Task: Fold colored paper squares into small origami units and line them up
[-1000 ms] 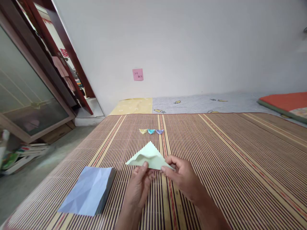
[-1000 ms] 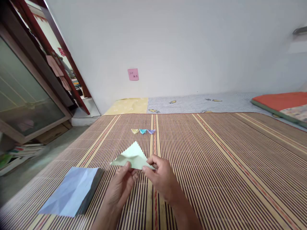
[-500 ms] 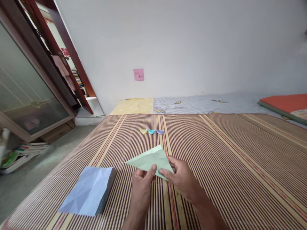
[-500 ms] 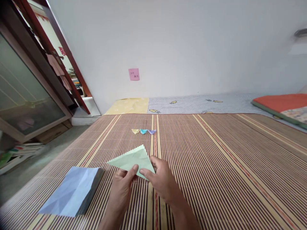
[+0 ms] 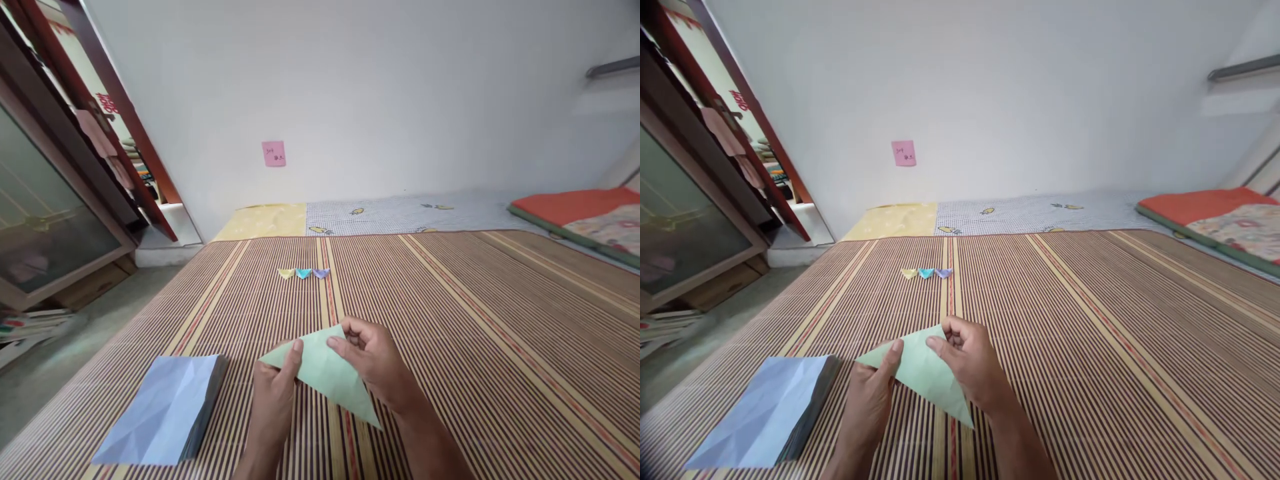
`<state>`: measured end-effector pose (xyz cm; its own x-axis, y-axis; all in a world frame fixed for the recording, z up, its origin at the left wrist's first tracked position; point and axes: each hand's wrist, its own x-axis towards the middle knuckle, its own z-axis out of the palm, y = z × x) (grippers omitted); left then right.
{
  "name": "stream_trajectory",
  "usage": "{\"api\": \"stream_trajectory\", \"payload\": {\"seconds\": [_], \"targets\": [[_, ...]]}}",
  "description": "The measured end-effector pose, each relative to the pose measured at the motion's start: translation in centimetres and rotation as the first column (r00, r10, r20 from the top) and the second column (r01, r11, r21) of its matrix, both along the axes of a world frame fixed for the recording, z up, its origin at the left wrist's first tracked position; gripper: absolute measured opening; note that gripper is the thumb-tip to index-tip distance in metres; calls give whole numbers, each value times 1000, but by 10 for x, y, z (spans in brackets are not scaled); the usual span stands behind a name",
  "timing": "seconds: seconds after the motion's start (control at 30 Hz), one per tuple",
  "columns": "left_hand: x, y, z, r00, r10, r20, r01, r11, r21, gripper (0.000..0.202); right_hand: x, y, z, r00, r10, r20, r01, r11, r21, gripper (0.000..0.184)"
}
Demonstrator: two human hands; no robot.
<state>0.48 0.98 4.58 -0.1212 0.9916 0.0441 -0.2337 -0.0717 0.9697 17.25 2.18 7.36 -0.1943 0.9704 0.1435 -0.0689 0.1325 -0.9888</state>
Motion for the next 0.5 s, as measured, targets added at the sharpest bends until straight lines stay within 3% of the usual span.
{"api": "stream_trajectory", "payload": {"seconds": [0.13,0.4,0.5], "targets": [[7,0,-7,996,-15,90,21,998,-66,31,-2,0,1,999,-50,-21,50,999,-6,24],[18,-5,0,989,-118,93,124,990,-61,23,1,2,-4,984,-177,17,176,984,38,25],[10,-1,-3,995,-47,93,52,998,-45,25,7,2,-4,988,-138,68,138,990,10,26]]}}
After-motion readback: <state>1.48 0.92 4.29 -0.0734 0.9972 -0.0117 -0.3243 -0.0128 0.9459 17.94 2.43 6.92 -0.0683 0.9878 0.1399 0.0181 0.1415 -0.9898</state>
